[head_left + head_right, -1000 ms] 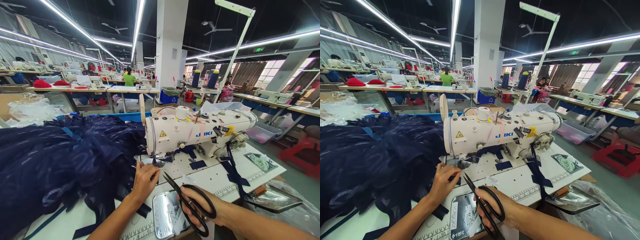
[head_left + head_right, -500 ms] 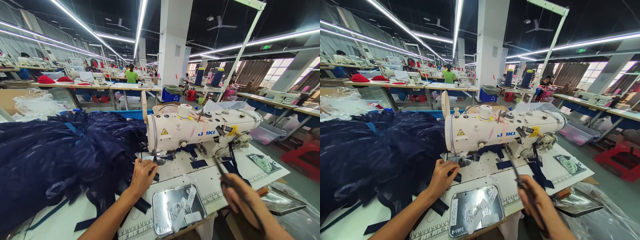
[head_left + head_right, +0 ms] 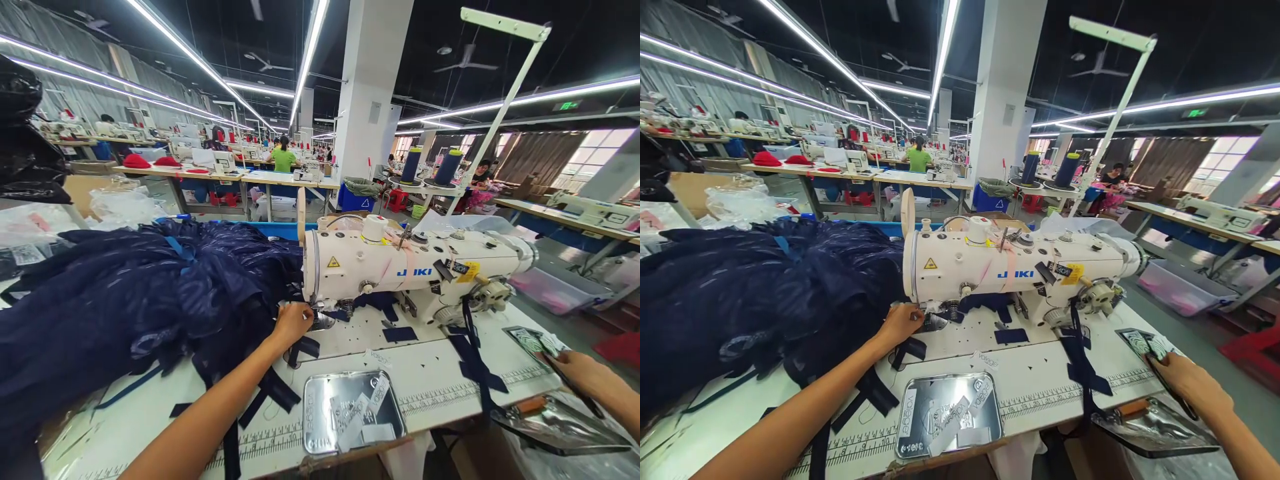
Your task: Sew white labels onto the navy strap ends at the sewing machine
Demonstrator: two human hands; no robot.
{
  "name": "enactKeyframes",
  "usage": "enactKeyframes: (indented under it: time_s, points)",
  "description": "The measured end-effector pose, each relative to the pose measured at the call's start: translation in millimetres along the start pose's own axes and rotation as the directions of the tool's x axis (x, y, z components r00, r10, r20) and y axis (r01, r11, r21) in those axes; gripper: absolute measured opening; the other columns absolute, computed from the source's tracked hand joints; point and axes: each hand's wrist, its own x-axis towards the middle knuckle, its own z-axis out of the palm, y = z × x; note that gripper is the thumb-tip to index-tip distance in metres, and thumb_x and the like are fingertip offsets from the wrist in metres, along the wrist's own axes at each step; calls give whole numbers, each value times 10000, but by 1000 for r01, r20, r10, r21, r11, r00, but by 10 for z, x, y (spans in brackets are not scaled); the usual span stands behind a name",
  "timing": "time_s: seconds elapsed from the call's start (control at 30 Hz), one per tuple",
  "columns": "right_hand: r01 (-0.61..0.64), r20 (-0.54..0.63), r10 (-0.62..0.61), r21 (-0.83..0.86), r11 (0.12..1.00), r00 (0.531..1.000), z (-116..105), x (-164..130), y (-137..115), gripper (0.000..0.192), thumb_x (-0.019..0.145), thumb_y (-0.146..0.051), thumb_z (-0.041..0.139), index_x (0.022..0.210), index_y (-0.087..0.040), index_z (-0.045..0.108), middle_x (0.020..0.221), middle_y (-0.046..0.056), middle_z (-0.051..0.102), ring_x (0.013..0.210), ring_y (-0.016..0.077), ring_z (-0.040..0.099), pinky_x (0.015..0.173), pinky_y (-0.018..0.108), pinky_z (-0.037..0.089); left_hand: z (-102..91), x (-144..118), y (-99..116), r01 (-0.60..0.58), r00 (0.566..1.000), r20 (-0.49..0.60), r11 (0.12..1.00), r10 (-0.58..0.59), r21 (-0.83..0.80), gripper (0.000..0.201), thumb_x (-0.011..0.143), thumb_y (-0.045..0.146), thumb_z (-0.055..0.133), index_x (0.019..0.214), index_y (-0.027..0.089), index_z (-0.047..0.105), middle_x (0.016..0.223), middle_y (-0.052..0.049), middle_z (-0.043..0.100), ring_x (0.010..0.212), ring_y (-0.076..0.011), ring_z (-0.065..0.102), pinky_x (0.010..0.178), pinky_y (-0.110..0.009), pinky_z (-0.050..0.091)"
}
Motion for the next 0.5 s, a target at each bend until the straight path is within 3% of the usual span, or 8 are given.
enactKeyframes:
  time_s: [0.07, 0.17, 0.4, 0.43, 0.5]
  points:
    - [-159, 174, 185, -154, 975, 967, 69, 41, -211, 429, 533, -549, 622, 298, -214, 494, 538, 174, 570, 370, 142, 452, 509, 373, 242, 55, 5, 7, 37, 999, -31, 999, -37, -8, 170, 696, 128, 510, 700, 171, 674, 642, -7, 651, 659, -164, 587, 617, -244, 332]
    - [-184, 250, 243, -236, 954, 937, 147, 53, -460, 408, 506, -503, 651, 302, -202, 466, 647, 205, 606, 447, 163, 509, 532, 376, 248, 130, -14, 5, 65, 995, -71, 998, -67, -25, 159, 700, 137, 524, 710, 174, 678, 678, -3, 659, 666, -152, 586, 645, -242, 342]
    - [-149, 234, 205, -237, 960, 950, 300, 41, -651, 390, 465, -503, 671, 320, -176, 515, 643, 237, 603, 433, 167, 517, 497, 363, 256, 205, -44, -9, 54, 991, -119, 997, -60, -55, 142, 705, 133, 548, 667, 181, 676, 696, 9, 653, 642, -124, 571, 683, -246, 340]
    - [-140, 212, 194, -242, 960, 958, 322, 52, -644, 391, 465, -503, 672, 318, -174, 520, 597, 227, 595, 407, 162, 503, 484, 359, 249, 207, -45, -8, 55, 990, -123, 997, -62, -57, 143, 705, 133, 550, 665, 183, 677, 697, 9, 653, 645, -126, 572, 690, -252, 339]
    - [-45, 42, 56, -221, 974, 998, 346, 82, -616, 430, 491, -512, 657, 278, -176, 493, 453, 178, 543, 337, 143, 452, 460, 347, 231, 210, -49, -4, 59, 989, -133, 997, -66, -59, 142, 704, 135, 553, 667, 188, 679, 696, 9, 652, 661, -134, 576, 702, -265, 335]
